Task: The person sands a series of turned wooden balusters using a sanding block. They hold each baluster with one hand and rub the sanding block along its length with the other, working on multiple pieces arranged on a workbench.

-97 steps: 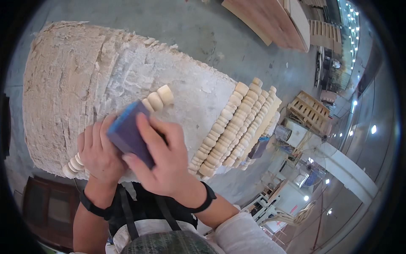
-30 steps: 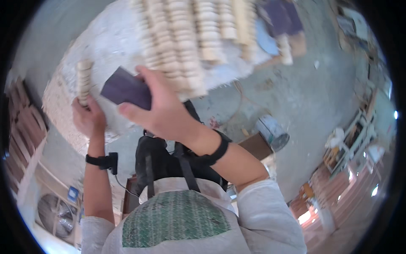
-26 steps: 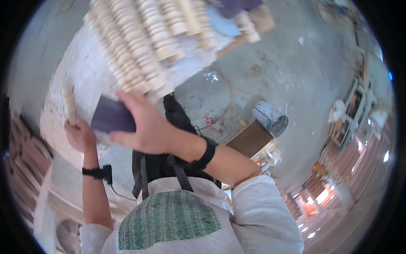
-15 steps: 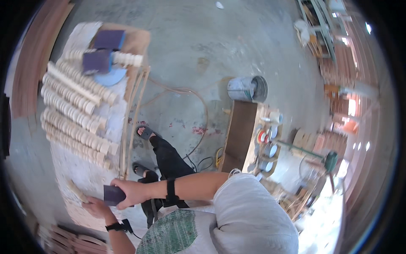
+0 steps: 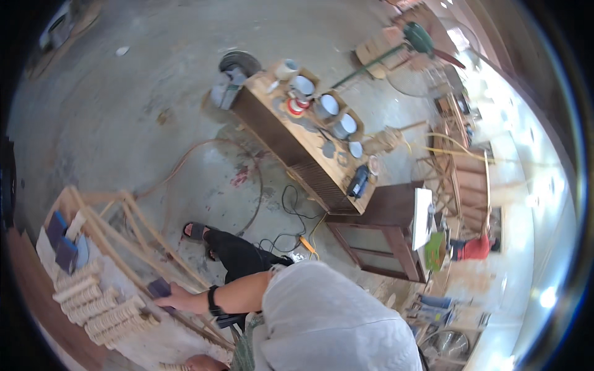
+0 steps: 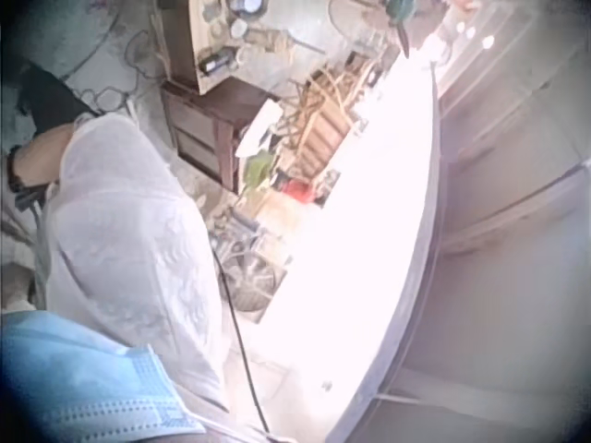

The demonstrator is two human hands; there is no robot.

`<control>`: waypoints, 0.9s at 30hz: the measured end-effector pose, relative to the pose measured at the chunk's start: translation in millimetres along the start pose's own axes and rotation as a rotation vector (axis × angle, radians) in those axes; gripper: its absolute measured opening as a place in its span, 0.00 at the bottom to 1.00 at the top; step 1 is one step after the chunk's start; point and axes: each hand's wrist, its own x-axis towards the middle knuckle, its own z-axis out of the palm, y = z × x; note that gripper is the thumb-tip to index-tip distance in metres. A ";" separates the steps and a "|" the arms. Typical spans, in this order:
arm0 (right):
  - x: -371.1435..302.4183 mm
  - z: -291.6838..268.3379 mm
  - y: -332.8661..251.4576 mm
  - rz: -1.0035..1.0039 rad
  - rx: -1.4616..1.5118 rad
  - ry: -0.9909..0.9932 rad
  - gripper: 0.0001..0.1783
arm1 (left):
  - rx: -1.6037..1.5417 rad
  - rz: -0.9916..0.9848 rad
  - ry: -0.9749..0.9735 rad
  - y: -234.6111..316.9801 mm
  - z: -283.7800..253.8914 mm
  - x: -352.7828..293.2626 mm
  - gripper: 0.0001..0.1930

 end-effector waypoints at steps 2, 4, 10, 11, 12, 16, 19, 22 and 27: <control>14.2 12.7 -24.1 -0.035 0.132 0.018 0.49 | 0.369 0.262 -0.038 -10.1 5.2 -16.5 0.25; 26.8 25.0 -30.6 0.005 0.174 0.016 0.48 | 0.404 0.319 0.090 -17.9 27.0 -15.0 0.23; 41.4 37.6 6.3 0.144 0.445 -0.385 0.36 | 0.010 -0.001 0.228 -35.7 91.5 19.1 0.24; 34.6 32.3 -6.6 0.160 0.335 -0.373 0.31 | -0.155 -0.137 0.349 -24.4 61.0 15.3 0.20; 29.2 42.1 -18.9 0.220 0.332 -0.256 0.27 | -0.253 -0.163 0.389 -28.7 61.5 28.4 0.19; 53.3 64.8 -0.3 0.227 0.344 -0.157 0.33 | -0.885 -0.501 0.464 -32.9 54.1 38.1 0.19; 51.9 58.9 3.1 0.267 0.252 -0.137 0.33 | -0.785 -0.493 0.496 -25.6 37.5 10.9 0.22; 19.6 52.8 -21.8 0.274 0.281 -0.133 0.26 | -0.750 -0.578 0.471 -13.4 24.0 -9.8 0.23; -1.9 35.6 -45.4 0.265 0.456 -0.117 0.31 | -0.704 -0.590 0.354 -9.1 -3.1 -26.3 0.25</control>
